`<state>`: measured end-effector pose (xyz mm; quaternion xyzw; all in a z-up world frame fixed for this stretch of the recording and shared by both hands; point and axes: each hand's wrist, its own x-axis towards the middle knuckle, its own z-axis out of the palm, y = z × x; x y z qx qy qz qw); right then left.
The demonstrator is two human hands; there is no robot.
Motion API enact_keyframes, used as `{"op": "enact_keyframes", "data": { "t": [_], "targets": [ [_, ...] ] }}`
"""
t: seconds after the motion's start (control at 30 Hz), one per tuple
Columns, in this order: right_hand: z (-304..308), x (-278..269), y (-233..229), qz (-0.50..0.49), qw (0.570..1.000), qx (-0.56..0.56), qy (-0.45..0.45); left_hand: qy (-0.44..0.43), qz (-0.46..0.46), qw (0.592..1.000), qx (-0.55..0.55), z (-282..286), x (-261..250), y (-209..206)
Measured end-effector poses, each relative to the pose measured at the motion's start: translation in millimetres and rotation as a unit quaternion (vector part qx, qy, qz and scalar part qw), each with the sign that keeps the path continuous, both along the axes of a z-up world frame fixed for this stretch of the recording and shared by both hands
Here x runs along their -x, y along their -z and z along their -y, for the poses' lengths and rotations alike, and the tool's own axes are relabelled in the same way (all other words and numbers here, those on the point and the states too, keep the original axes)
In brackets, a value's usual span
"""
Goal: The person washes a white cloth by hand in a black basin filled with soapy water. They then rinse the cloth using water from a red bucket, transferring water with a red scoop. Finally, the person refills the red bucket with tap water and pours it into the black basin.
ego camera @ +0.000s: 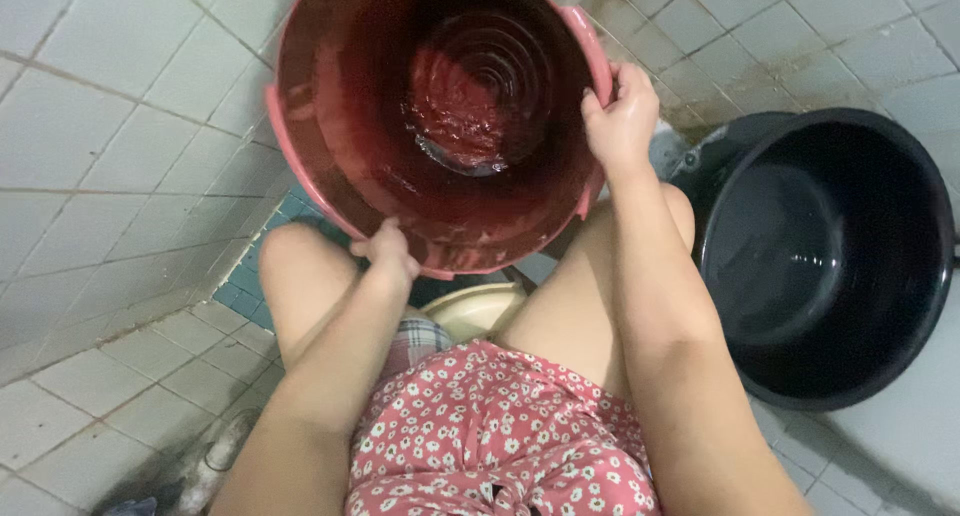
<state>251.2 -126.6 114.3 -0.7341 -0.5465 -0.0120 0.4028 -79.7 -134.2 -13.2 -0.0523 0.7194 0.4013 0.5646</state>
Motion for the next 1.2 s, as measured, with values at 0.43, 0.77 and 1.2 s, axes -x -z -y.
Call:
{"op": "enact_keyframes", "data": {
  "t": [0.43, 0.77, 1.2],
  "targets": [
    [7, 86, -45, 0.068, 0.991, -0.004, -0.114, 0.057, -0.067, 0.993, 0.072, -1, 9, 104],
    [40, 146, -95, 0.129, 0.970, -0.021, -0.205, 0.046, 0.002, 0.990, 0.133, -12, -7, 132],
    [78, 184, -107, 0.058, 0.957, -0.006, -0.285, 0.096, 0.277, 0.955, -0.045, -35, -8, 147]
  ]
}}
